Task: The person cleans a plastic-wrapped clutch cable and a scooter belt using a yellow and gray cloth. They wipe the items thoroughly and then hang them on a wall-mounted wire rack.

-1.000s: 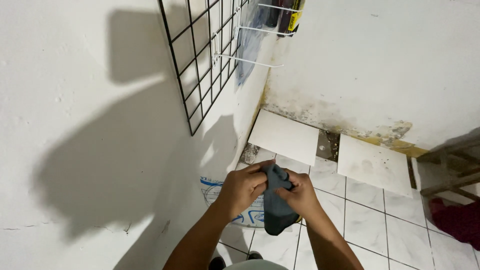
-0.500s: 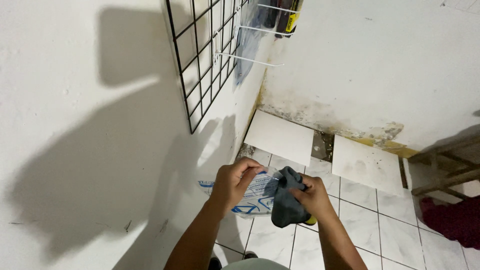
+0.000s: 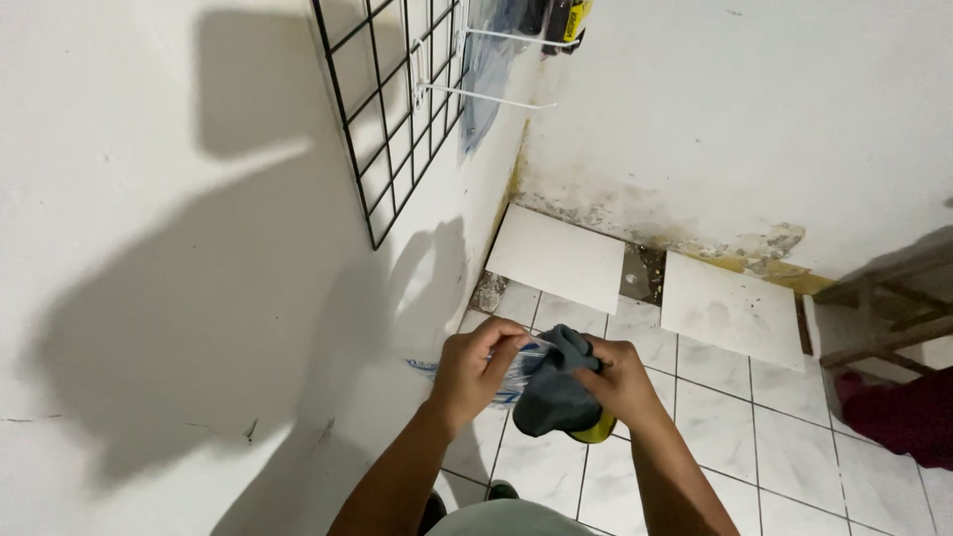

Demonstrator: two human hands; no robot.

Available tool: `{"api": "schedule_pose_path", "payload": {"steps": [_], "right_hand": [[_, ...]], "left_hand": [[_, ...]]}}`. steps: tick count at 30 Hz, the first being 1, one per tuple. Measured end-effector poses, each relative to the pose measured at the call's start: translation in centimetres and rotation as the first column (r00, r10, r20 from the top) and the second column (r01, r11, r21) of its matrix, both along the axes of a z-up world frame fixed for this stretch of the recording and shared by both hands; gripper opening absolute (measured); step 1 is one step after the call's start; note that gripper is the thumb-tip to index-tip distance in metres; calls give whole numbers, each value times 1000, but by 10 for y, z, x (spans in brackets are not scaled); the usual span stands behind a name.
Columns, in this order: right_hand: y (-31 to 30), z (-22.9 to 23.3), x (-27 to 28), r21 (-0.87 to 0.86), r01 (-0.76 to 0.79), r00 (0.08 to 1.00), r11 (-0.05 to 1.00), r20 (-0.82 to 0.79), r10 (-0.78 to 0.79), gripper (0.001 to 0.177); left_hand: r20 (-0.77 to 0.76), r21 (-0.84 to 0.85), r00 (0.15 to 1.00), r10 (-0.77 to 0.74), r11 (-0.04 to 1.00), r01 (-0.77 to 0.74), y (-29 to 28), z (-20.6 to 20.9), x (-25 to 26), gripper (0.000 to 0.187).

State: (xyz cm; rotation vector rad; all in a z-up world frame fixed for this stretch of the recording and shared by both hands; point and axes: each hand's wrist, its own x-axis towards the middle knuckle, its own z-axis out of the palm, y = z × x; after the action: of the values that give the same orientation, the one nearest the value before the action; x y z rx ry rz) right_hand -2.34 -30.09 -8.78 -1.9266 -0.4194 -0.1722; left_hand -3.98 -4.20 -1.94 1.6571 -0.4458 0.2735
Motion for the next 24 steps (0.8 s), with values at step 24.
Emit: {"api": "schedule_pose_path", "payload": {"steps": [24], "right_hand": [[-77, -74, 0, 71, 104, 976, 992, -199, -88, 41]], "left_hand": [[-233, -534, 953, 192, 794, -290, 49, -40, 12, 8]]}}
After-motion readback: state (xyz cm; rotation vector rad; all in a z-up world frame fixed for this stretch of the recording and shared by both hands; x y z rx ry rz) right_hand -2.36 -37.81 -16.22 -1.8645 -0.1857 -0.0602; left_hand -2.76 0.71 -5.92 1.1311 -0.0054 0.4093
